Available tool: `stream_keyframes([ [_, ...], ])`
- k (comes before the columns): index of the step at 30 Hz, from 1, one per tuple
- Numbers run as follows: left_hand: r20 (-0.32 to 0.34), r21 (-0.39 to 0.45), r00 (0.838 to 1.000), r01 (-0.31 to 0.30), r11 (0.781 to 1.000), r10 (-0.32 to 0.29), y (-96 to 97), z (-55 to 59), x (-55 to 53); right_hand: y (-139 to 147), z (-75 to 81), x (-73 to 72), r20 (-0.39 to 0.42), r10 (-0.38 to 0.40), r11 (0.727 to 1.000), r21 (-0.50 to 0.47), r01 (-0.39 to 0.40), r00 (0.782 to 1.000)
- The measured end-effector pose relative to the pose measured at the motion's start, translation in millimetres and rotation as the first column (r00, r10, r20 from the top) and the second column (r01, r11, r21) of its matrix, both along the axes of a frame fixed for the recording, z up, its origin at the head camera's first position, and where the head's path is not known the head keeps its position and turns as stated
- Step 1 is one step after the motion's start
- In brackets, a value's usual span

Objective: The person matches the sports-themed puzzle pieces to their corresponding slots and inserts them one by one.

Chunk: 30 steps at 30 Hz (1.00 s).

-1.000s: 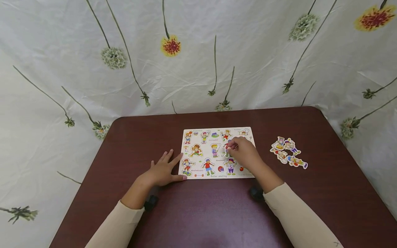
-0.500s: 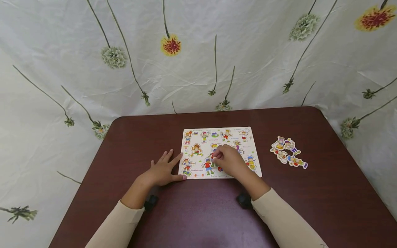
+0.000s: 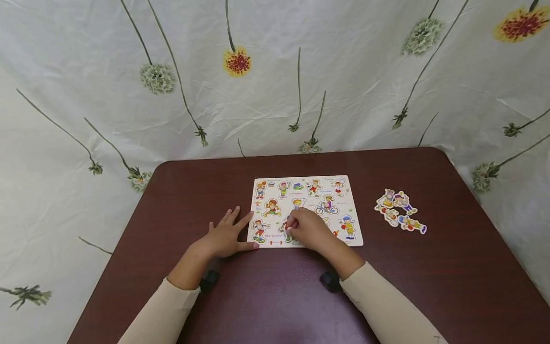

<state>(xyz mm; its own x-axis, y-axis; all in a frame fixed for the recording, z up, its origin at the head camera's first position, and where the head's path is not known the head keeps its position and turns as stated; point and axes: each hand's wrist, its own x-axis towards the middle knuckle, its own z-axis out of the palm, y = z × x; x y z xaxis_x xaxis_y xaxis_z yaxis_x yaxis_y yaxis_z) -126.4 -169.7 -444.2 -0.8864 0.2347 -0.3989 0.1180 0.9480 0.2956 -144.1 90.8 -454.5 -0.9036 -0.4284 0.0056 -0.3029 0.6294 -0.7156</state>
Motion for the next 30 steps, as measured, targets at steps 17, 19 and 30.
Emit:
stream_keyframes([
  [17,-0.002,-0.003,1.0,-0.009,1.0,0.008,0.1,-0.6,-0.5,-8.0,-1.8,-6.6,0.054,0.049,0.988,0.143,-0.056,0.997],
  [19,-0.002,-0.004,1.0,-0.012,1.0,0.012,0.2,-0.9,-0.7,-8.1,-2.3,-7.1,0.059,0.05,0.987,0.147,-0.058,0.997],
  [30,-0.003,0.002,1.0,-0.011,1.0,0.011,0.6,-2.1,-1.0,-4.9,-1.1,-7.1,0.095,0.043,0.992,0.115,-0.053,0.995],
])
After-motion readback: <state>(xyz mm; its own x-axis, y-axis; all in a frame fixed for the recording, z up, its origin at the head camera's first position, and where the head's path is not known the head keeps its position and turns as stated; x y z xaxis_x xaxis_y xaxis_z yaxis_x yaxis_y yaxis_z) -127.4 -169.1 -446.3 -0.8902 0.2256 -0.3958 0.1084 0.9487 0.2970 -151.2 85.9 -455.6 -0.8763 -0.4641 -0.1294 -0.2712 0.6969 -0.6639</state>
